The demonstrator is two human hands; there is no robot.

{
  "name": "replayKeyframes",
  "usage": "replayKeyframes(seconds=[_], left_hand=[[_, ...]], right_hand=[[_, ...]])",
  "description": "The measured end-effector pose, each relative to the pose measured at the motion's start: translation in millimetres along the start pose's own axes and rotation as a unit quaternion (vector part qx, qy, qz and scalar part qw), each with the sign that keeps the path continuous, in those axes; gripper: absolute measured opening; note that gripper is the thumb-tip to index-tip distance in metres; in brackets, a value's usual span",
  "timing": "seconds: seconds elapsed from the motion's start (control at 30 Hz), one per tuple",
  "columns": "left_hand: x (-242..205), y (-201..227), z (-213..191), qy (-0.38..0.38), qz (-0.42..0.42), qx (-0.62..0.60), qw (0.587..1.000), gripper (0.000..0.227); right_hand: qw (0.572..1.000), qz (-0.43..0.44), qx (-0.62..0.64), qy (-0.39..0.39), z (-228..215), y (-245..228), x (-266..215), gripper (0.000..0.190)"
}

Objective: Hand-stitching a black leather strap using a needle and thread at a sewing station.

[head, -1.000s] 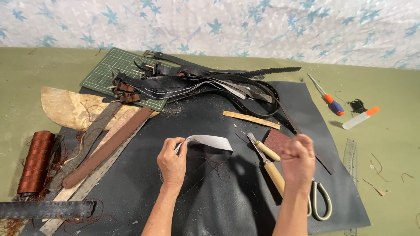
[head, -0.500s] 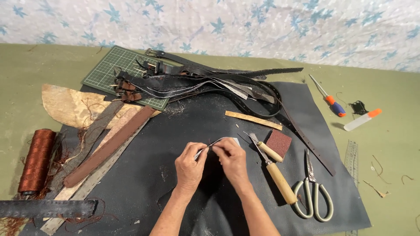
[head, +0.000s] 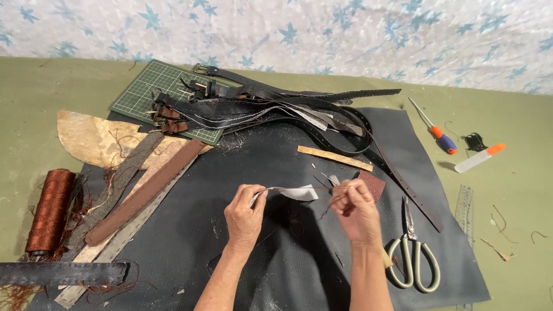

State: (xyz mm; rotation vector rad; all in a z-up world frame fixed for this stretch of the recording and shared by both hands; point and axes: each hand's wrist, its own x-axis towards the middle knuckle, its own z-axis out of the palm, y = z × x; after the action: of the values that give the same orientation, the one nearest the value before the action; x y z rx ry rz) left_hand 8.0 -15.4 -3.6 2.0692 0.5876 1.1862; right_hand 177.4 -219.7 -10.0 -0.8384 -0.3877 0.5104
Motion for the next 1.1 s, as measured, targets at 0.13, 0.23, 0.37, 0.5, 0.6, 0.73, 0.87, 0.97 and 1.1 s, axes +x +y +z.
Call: replayKeyframes(seconds=[0.13,0.23,0.37,0.5,0.6,0.73,0.87,0.97,1.1], left_hand=[[2.9,-6.4,-1.6,0.015,0.004,-0.002,1.000,0.014],[2.5,-4.5,-1.6,0.012,0.005,-0.007,1.000,0.014],[0.7,-1.6,0.4,0.012,0.009,0.000,1.000,0.013],[7.3,-9.7,-6.1,0.031,-0.017,-0.002,0.999,0.016],[6.3,-10.7,-7.5,0.027,-0.054,-0.025,0.998,0.016],[7.3,-13.0,-10.8,0.041,-0.024,-0.010,0.999,0.013],[10.2,-15.0,-16.2,0.054,-0.013,0.007,0.998,0.009],[10.6,-20.1,-17.3,0.060,-0.026,0.008,0.998,0.010],[11.2,-21.6,-17.6,0.065,-0.033,0.021,0.997,0.009]], right_hand=[[0.998,-0.057,0.027,0.015,-10.1,-22.0,0.6,0.009],[0.994,-0.103,0.026,-0.007,-9.8,-37.4,-2.3,0.013],[0.991,-0.131,0.038,-0.018,-10.7,-41.8,-6.4,0.018],[0.985,-0.151,0.083,-0.015,-23.4,-57.8,-12.6,0.021],[0.971,-0.178,0.148,-0.063,-39.4,-64.9,-16.3,0.020],[0.966,-0.209,0.132,-0.078,-33.2,-75.6,-21.4,0.020],[0.955,-0.229,0.169,-0.088,-27.5,-92.2,-26.5,0.016],[0.937,-0.250,0.214,-0.121,-44.0,-99.6,-32.9,0.019],[0.931,-0.267,0.217,-0.119,-64.1,-111.7,-45.9,0.022]])
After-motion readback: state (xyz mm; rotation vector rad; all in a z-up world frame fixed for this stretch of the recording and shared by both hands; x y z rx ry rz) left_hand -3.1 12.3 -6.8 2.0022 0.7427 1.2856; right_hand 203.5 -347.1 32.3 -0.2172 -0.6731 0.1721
